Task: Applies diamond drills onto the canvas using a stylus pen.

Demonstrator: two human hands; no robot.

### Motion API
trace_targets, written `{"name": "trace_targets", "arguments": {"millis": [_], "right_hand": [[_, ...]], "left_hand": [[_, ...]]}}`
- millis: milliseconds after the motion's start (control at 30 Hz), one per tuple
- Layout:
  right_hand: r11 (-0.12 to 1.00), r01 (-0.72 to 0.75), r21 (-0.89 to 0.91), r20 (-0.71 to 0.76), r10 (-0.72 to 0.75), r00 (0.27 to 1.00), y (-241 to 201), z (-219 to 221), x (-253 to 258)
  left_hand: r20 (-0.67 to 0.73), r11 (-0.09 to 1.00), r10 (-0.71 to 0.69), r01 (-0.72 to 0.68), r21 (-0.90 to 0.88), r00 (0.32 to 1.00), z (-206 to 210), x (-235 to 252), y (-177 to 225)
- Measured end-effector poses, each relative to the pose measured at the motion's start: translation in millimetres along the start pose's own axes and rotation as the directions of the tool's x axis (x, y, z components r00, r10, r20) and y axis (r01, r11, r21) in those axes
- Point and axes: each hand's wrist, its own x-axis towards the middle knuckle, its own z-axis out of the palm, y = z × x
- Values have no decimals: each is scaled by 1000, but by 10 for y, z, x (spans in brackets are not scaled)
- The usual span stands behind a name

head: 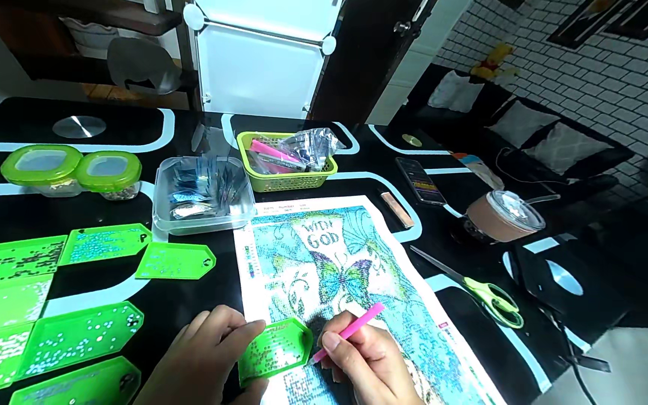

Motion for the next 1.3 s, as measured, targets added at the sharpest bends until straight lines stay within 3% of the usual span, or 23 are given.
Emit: {"name": "trace_targets", "arguments": {"millis": [400, 567, 667, 733, 833, 1300], "right_hand": [[959, 157, -237, 98, -137, 986, -54, 2, 24], [953, 131, -272, 123, -101, 987, -90, -13, 56], [975, 10, -223, 166, 28, 986, -190, -87, 117], [990, -17, -141, 128, 35, 991, -198, -103, 173], [996, 31, -83, 104, -22, 994, -202, 2, 250], [965, 132, -228, 163, -96, 982, -86, 185, 346]], "left_hand": [[-21, 1000, 9, -9, -12, 1000, 8, 0, -6], [-43, 1000, 16, -16, -5, 999, 21, -5, -14], [-60, 1000, 27, -27, 2, 998, 30, -12, -28], [-66, 999, 35, -34, 4, 997, 35, -15, -39], [-79, 999, 34, -34, 2, 996, 40, -13, -36], [-92, 1000, 19, -17, 15, 996, 64, -13, -27]]}}
